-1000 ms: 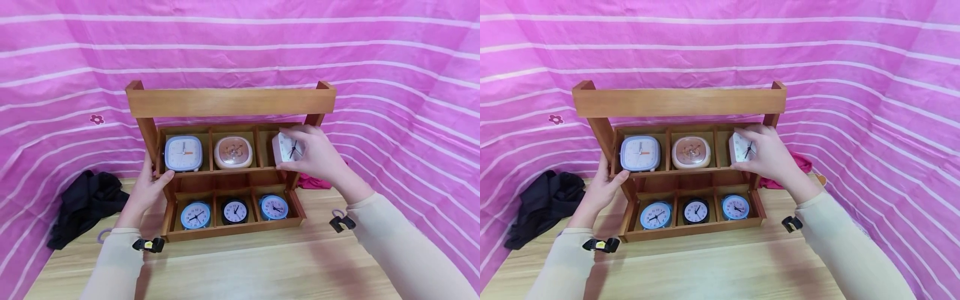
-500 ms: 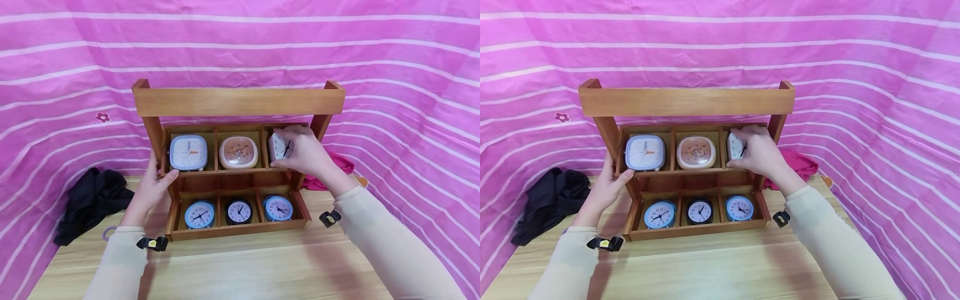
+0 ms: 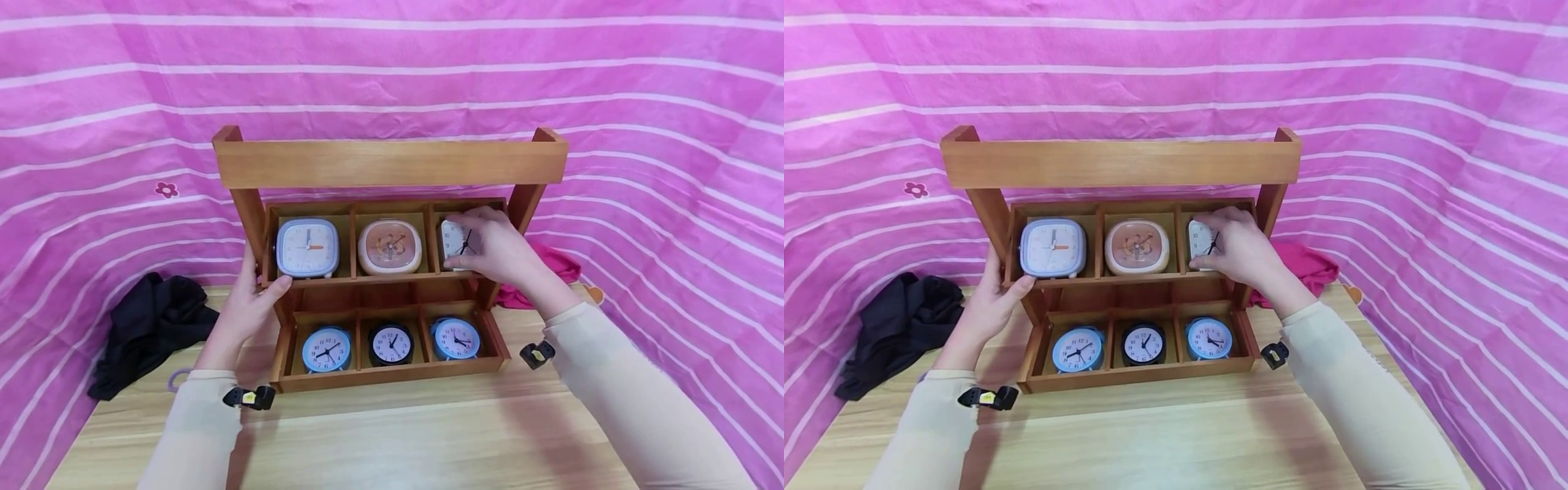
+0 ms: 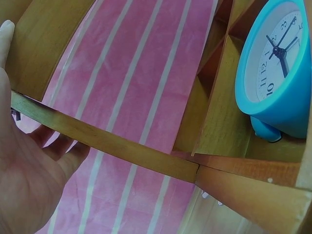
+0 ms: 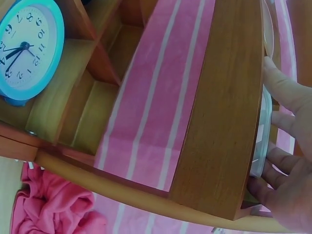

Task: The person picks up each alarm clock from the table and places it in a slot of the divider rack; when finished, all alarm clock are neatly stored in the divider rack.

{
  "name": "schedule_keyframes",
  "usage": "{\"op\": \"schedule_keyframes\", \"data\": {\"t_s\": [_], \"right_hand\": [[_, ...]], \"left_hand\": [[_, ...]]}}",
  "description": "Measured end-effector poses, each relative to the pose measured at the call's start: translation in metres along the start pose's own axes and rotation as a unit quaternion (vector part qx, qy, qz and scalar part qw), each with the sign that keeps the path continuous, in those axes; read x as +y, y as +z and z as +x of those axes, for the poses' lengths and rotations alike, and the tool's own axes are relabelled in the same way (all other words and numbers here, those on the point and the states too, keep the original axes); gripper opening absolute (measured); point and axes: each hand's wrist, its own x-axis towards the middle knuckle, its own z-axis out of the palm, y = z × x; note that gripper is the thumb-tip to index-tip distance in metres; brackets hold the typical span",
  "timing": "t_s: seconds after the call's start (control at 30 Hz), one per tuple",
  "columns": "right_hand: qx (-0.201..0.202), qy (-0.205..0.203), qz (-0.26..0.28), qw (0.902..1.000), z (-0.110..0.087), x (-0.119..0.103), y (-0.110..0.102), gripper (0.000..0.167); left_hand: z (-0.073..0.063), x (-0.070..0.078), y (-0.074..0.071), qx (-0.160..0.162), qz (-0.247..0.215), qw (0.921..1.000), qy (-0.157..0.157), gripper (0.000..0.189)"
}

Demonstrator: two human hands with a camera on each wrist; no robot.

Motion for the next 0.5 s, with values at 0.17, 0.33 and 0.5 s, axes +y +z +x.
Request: {"op": "schedule_keyframes", "data": {"t_s": [0.17,0.33,0.5], "right_hand": [[-0.02,-0.006,-0.011,0.9997,0.0,-0.001,0.003,0.084],[-0.007,-0.026,-0.017,0.9995,-0.011,0.0,0.008,0.091],[0.041,-0.06,-0.013,0.9972,-0.032,0.0,0.011,0.092]], "left_hand": [[0.0,-0.002,-0.003,0.005,0.01,0.9999,-0.001,0.095],[-0.001,-0.007,-0.002,0.005,0.016,0.9998,0.004,0.096],[0.002,-0.006,0.001,-0.003,0.001,0.9999,0.011,0.105]]}}
